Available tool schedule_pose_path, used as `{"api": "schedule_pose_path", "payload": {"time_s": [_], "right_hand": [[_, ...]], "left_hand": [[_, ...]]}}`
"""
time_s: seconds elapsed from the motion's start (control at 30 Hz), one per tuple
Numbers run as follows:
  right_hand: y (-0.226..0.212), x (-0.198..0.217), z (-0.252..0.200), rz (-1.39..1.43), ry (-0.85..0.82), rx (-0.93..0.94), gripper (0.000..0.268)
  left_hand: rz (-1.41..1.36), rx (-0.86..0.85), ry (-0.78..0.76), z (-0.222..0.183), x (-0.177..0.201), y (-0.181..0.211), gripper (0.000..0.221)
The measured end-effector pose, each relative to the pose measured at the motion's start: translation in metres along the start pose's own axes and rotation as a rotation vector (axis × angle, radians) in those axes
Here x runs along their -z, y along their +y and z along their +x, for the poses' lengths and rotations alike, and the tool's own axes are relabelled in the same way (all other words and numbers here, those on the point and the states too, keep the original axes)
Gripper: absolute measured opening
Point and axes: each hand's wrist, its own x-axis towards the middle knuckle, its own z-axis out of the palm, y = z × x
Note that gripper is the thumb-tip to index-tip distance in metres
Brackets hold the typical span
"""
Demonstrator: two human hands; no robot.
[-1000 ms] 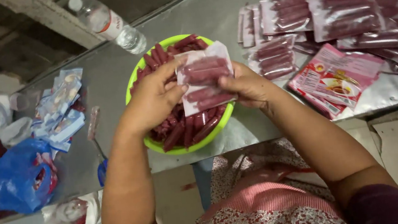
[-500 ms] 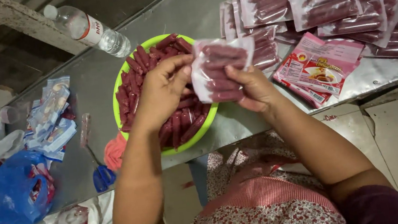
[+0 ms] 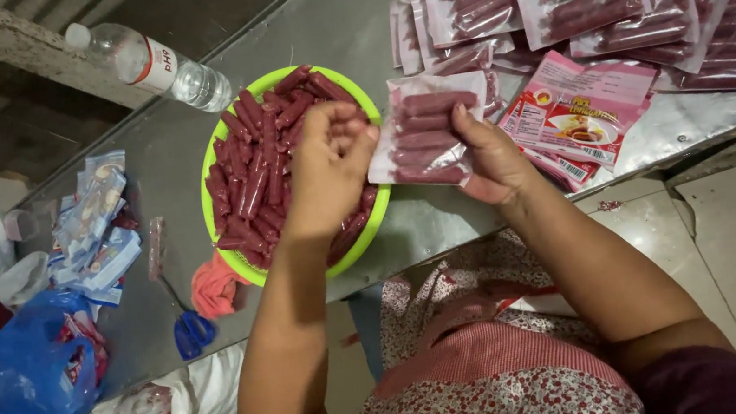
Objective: The person picks up several red meat sticks from a bowl and places them into small plastic bags, occasionally arranging the bags on the metal table.
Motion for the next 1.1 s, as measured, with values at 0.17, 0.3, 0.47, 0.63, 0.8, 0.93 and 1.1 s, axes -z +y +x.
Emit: {"api": "schedule_pose_path", "payload": {"time_s": [0.17, 0.3, 0.47, 0.63, 0.8, 0.93, 1.1], "right_hand": [[0.002, 0.020, -0.002, 0.088, -0.050, -0.016, 0.068], [-0.013, -0.002, -0.016, 0.095, -0.046, -0.016, 0.062], [-0.022, 0.016, -0.026, 0.067, -0.245, -0.076, 0.078], [-0.021, 0.028, -0.026, 0.073, -0.230, -0.072, 0.055], [-0.026, 0.008, -0.027, 0.121, -0.163, -0.072, 0.058], [-0.025, 0.013, -0.025, 0.102, -0.060, -0.039, 0.058], [-0.045, 0.009, -0.033, -0.084, 0.136, -0.083, 0.072]], "left_hand": [[-0.181, 0.008, -0.077, 0.017, -0.013, -0.015, 0.048], [-0.216, 0.030, -0.146, 0.025, -0.032, -0.014, 0.059], [-0.167, -0.011, -0.130, 0.020, -0.041, 0.013, 0.038], [-0.058, -0.088, -0.032, 0.016, -0.050, -0.003, 0.032], [-0.154, -0.006, 0.145, 0.029, -0.046, -0.010, 0.025], [-0.051, -0.004, -0.050, 0.018, -0.058, 0.000, 0.062], [0.086, -0.075, -0.033, 0.038, -0.073, -0.009, 0.017]]}}
